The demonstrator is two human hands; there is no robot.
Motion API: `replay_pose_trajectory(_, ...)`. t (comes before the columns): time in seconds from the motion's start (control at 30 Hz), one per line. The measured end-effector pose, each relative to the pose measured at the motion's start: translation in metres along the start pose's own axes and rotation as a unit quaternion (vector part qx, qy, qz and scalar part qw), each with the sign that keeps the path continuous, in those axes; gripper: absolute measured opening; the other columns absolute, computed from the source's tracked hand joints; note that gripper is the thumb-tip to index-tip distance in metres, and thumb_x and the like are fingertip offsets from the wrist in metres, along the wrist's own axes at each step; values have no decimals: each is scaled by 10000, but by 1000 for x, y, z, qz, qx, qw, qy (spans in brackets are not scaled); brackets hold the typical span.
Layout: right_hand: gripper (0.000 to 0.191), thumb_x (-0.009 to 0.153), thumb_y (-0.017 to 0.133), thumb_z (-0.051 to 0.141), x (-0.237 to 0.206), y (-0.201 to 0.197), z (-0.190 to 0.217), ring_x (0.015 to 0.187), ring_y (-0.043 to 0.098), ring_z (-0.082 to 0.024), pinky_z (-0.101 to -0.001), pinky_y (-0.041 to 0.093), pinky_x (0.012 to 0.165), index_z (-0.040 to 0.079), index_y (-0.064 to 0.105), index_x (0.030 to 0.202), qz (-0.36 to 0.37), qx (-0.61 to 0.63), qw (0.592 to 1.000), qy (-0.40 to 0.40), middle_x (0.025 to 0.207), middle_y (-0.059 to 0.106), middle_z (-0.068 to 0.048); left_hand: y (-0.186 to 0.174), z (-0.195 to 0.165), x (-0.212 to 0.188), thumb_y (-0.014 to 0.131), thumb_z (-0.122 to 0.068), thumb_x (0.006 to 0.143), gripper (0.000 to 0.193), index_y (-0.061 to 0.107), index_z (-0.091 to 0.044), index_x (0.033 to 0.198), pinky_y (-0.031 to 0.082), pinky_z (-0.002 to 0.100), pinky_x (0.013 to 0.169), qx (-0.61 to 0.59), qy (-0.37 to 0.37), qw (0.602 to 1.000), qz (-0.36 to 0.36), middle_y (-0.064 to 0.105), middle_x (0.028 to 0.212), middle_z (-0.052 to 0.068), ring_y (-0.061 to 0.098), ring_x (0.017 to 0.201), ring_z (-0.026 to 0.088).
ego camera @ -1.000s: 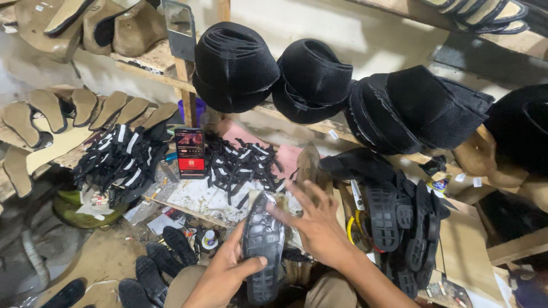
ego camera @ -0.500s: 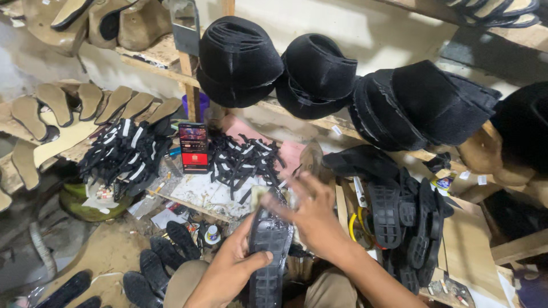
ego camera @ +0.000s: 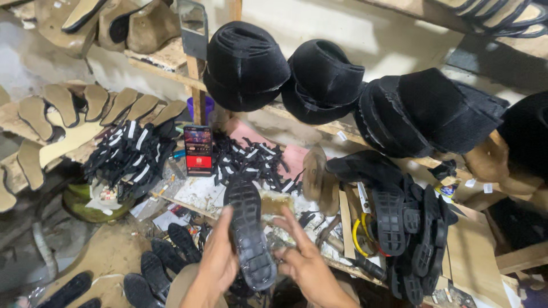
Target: The person holds a black rubber shoe sole in one hand and spreads glue from a container onto its inner surface with their fingers, working the adhesive over the sole. They finish each sole, set it aside, and pick up the next sole to repeat the gluing.
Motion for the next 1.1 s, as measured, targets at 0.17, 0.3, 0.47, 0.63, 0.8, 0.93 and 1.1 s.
replay_pose_trajectory(0.17, 867, 747, 547, -137, 18, 1, 18, 1401, 353, -326, -434, 307, 1112, 288, 514, 1502, 12, -296, 954, -52, 1613, 317, -94, -1, 31, -12, 307, -653, 997, 748, 561, -72, 1392, 563, 387, 863, -136, -38, 990, 9, 688, 1197, 114, 677, 994, 226)
replay_pose_trajectory(0.3, 934, 634, 603, -114, 10, 9, 27, 1431, 298, -414, -568, 184, 1110, 421, 599, 1399, 144, -465, 839, -243, 1637, 344, -46, 4, 19, -18, 221, -725, 944, 863, 507, -83, 1444, 520, 389, 948, -150, -30, 986, 68, 676, 1269, 114, 652, 1103, 241)
replay_pose_trajectory(0.47, 912, 665, 592, -126, 20, 2, 24, 1454, 276, -411, -581, 199, 1138, 416, 620, 1398, 62, -431, 873, -221, 1634, 353, -50, 13, 6, -29, 201, -769, 944, 895, 495, -103, 1465, 520, 409, 945, -140, -53, 986, 70, 663, 1251, 106, 639, 1089, 241)
replay_pose_trajectory(0.63, 917, 596, 622, -86, 14, 25, 21, 1450, 277, -427, -627, 165, 1080, 401, 647, 1373, 142, -459, 844, -237, 1597, 369, -44, 7, -19, -28, 183, -793, 934, 956, 546, -11, 1347, 545, 404, 851, -148, 15, 988, 41, 684, 1178, 144, 660, 1020, 267)
replay_pose_trajectory(0.8, 829, 665, 613, -73, 10, 29, 27, 1392, 334, -387, -568, 216, 1080, 389, 664, 1351, 142, -418, 837, -324, 1572, 429, -62, -56, -61, -23, 257, -721, 957, 833, 609, -22, 1242, 559, 414, 859, -234, 103, 961, -108, 716, 1063, 138, 671, 955, 270)
replay_pose_trajectory(0.93, 699, 787, 535, -78, 26, 7, 26, 1363, 396, -348, -455, 268, 1150, 310, 637, 1361, 40, -375, 881, -285, 1556, 472, -74, -139, -95, -34, 402, -618, 997, 588, 649, -97, 1112, 552, 458, 812, -157, 206, 953, -160, 695, 924, 88, 658, 847, 273)
replay_pose_trajectory(1.1, 538, 888, 596, 61, 29, -23, 10, 1320, 416, -324, -397, 265, 1137, 211, 612, 1405, 7, -353, 911, -214, 1544, 494, -98, -285, -96, -91, 490, -538, 1004, 423, 654, -158, 1089, 540, 402, 846, -79, 187, 905, -374, 703, 957, 21, 667, 881, 204)
Point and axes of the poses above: each hand's wrist, its own x-axis towards the middle knuckle, its own y-axis out of the palm, z = x × y, the point moved 5 cm from there along x, towards the middle knuckle
